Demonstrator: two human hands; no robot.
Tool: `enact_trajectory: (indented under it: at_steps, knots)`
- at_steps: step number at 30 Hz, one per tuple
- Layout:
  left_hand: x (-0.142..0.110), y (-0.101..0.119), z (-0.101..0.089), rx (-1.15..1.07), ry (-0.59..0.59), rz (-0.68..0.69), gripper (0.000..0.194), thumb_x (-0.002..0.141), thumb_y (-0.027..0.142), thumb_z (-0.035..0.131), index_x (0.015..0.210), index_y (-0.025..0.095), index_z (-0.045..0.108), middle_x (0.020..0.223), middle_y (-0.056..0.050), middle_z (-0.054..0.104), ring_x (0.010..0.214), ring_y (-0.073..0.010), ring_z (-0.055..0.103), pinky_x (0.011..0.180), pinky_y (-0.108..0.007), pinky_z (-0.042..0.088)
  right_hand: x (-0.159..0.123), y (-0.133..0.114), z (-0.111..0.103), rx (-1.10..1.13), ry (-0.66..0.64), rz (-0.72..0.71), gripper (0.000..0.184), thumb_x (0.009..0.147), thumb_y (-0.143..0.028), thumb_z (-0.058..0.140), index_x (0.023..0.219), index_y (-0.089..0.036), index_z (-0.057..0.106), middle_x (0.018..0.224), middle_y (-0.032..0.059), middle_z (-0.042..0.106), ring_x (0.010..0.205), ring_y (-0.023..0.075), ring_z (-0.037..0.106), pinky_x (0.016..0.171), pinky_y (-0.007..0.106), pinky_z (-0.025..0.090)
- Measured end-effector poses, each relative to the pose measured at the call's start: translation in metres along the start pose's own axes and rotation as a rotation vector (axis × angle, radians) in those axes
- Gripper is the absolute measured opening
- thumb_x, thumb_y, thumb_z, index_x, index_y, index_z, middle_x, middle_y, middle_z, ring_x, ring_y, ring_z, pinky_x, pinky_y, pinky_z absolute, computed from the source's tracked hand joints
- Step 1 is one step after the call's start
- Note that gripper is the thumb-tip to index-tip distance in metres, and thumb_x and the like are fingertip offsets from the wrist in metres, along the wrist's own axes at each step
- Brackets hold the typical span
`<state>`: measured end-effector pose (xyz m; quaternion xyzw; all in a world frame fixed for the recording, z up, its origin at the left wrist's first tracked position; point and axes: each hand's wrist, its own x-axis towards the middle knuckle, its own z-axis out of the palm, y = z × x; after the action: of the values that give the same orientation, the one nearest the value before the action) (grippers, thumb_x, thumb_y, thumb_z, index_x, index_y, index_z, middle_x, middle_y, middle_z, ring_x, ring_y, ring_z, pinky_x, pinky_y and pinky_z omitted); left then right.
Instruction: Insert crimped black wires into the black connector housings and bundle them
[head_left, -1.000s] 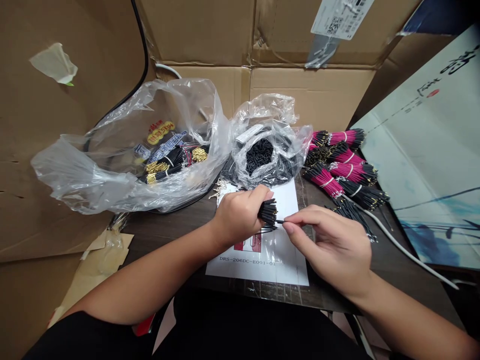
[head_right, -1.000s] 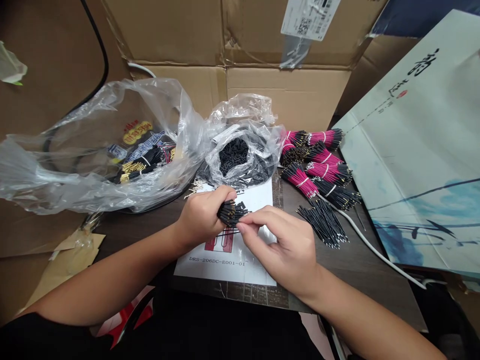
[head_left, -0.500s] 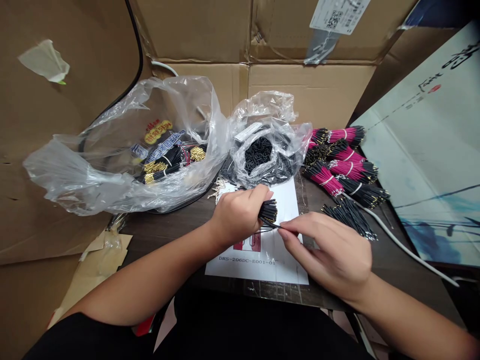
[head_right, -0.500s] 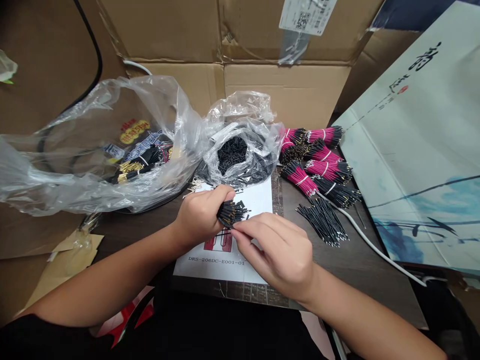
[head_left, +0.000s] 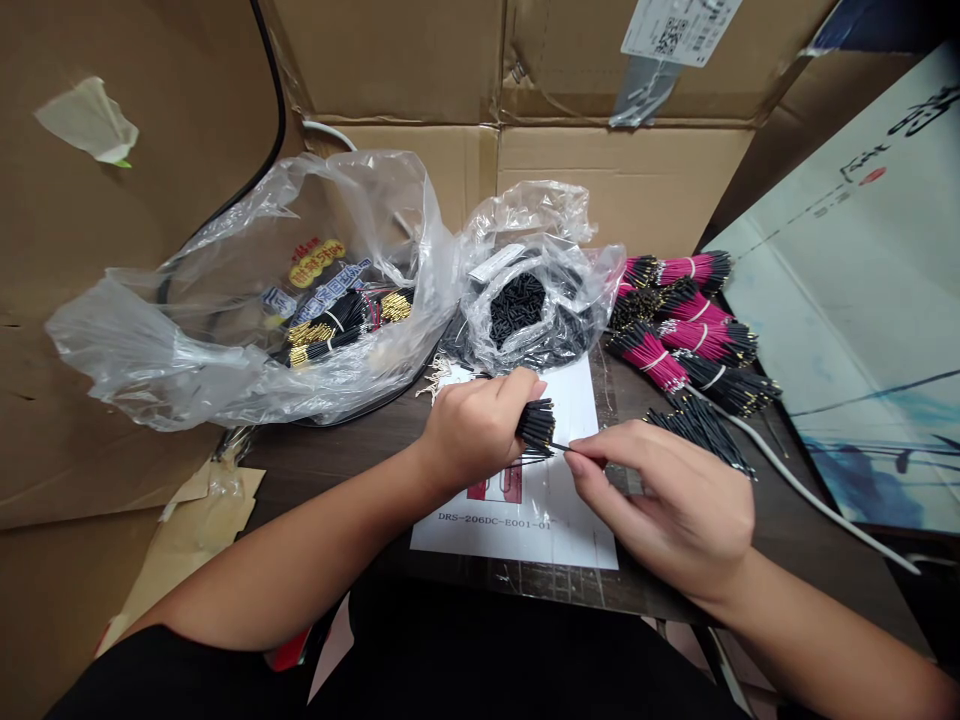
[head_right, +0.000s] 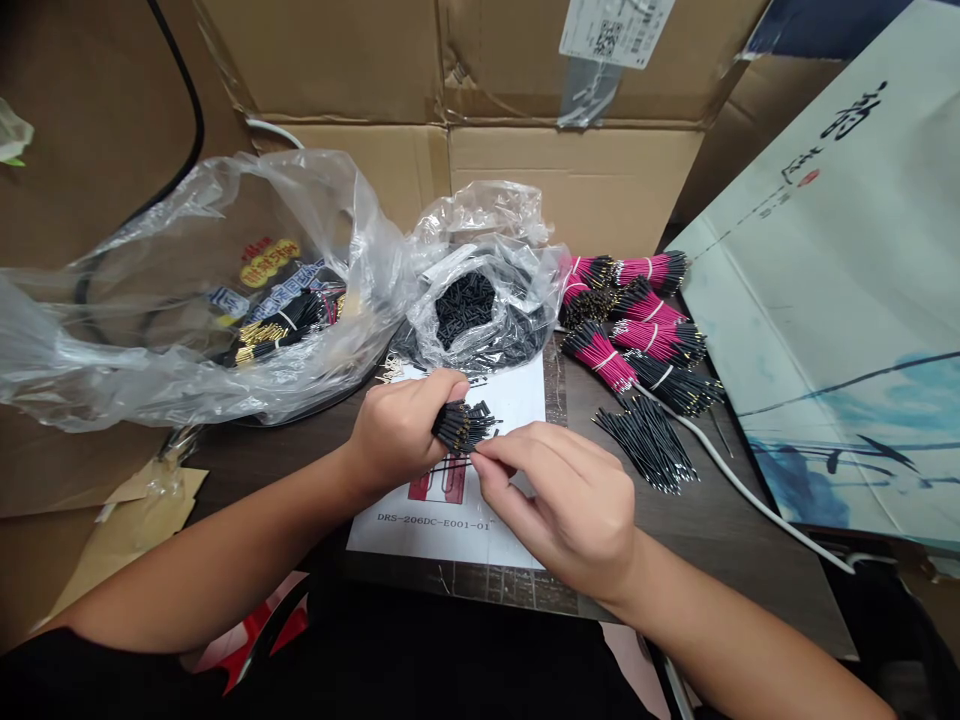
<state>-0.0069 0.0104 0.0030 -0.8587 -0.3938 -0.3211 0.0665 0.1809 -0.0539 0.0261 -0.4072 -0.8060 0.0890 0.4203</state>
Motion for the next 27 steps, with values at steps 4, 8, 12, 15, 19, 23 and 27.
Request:
enact_trajectory:
  at_steps: [4, 8, 12, 15, 19, 23, 27]
  knots:
    - [-0.0003, -0.0002, 0.0008, 0.012, 0.002, 0.002, 0.021, 0.094, 0.027, 0.044, 0.084, 0.017, 0.060, 0.058, 0.002, 0.059, 0.054, -0.0119, 0.059, 0.051, -0.025, 0.035, -0.0008, 0.0001, 0.0000, 0.002, -0.008, 0.014, 0.023, 0.078, -0.009, 0.067, 0.098, -0.020, 0.064, 0.083, 0.0010, 0.069, 0.072, 0.0118, 0.062, 0.067, 0.026, 0.051]
    - [-0.0007, -0.0009, 0.0015, 0.038, 0.010, 0.011, 0.021, 0.094, 0.028, 0.045, 0.085, 0.017, 0.060, 0.058, 0.002, 0.059, 0.054, -0.0119, 0.059, 0.051, -0.026, 0.035, -0.0008, -0.0001, 0.0007, 0.011, 0.004, 0.021, 0.024, 0.077, -0.009, 0.067, 0.098, -0.020, 0.064, 0.082, 0.0007, 0.069, 0.071, 0.0120, 0.062, 0.066, 0.026, 0.050]
    - [-0.0005, -0.0014, 0.0009, 0.077, 0.018, 0.024, 0.020, 0.094, 0.028, 0.045, 0.085, 0.017, 0.060, 0.058, 0.001, 0.059, 0.054, -0.0122, 0.058, 0.050, -0.027, 0.034, 0.0006, -0.0014, 0.0013, 0.010, 0.010, 0.053, 0.021, 0.077, -0.008, 0.068, 0.095, -0.019, 0.064, 0.077, 0.0005, 0.066, 0.068, 0.0107, 0.060, 0.066, 0.025, 0.049]
    - [0.0001, -0.0018, 0.0002, 0.149, 0.033, 0.034, 0.020, 0.094, 0.027, 0.045, 0.083, 0.017, 0.060, 0.058, 0.001, 0.058, 0.053, -0.0125, 0.057, 0.049, -0.028, 0.031, 0.0010, -0.0025, 0.0011, -0.021, 0.001, 0.081, 0.020, 0.077, -0.008, 0.068, 0.093, -0.018, 0.064, 0.077, 0.0001, 0.065, 0.069, 0.0094, 0.059, 0.066, 0.024, 0.048]
    - [0.0009, -0.0019, 0.0006, 0.217, 0.040, 0.027, 0.019, 0.094, 0.026, 0.046, 0.082, 0.017, 0.059, 0.056, 0.002, 0.057, 0.052, -0.0127, 0.054, 0.048, -0.029, 0.029, 0.0009, -0.0033, 0.0003, -0.054, -0.016, 0.053, 0.019, 0.078, -0.008, 0.068, 0.094, -0.017, 0.064, 0.078, 0.0001, 0.065, 0.070, 0.0088, 0.058, 0.068, 0.024, 0.048]
    - [0.0011, -0.0015, 0.0013, 0.184, 0.004, 0.014, 0.020, 0.094, 0.027, 0.045, 0.083, 0.017, 0.059, 0.057, 0.001, 0.059, 0.052, -0.0127, 0.056, 0.048, -0.029, 0.030, 0.0009, -0.0029, -0.0001, -0.041, -0.023, 0.038, 0.020, 0.078, -0.008, 0.068, 0.095, -0.016, 0.064, 0.078, 0.0007, 0.065, 0.070, 0.0089, 0.058, 0.069, 0.024, 0.049]
    - [0.0013, -0.0002, 0.0010, 0.086, -0.052, -0.021, 0.017, 0.091, 0.026, 0.045, 0.085, 0.017, 0.058, 0.060, 0.001, 0.061, 0.054, -0.0148, 0.060, 0.049, -0.027, 0.033, 0.0005, -0.0012, 0.0010, -0.037, 0.000, 0.042, 0.021, 0.078, -0.008, 0.067, 0.097, -0.016, 0.064, 0.081, 0.0014, 0.067, 0.072, 0.0095, 0.059, 0.070, 0.025, 0.050]
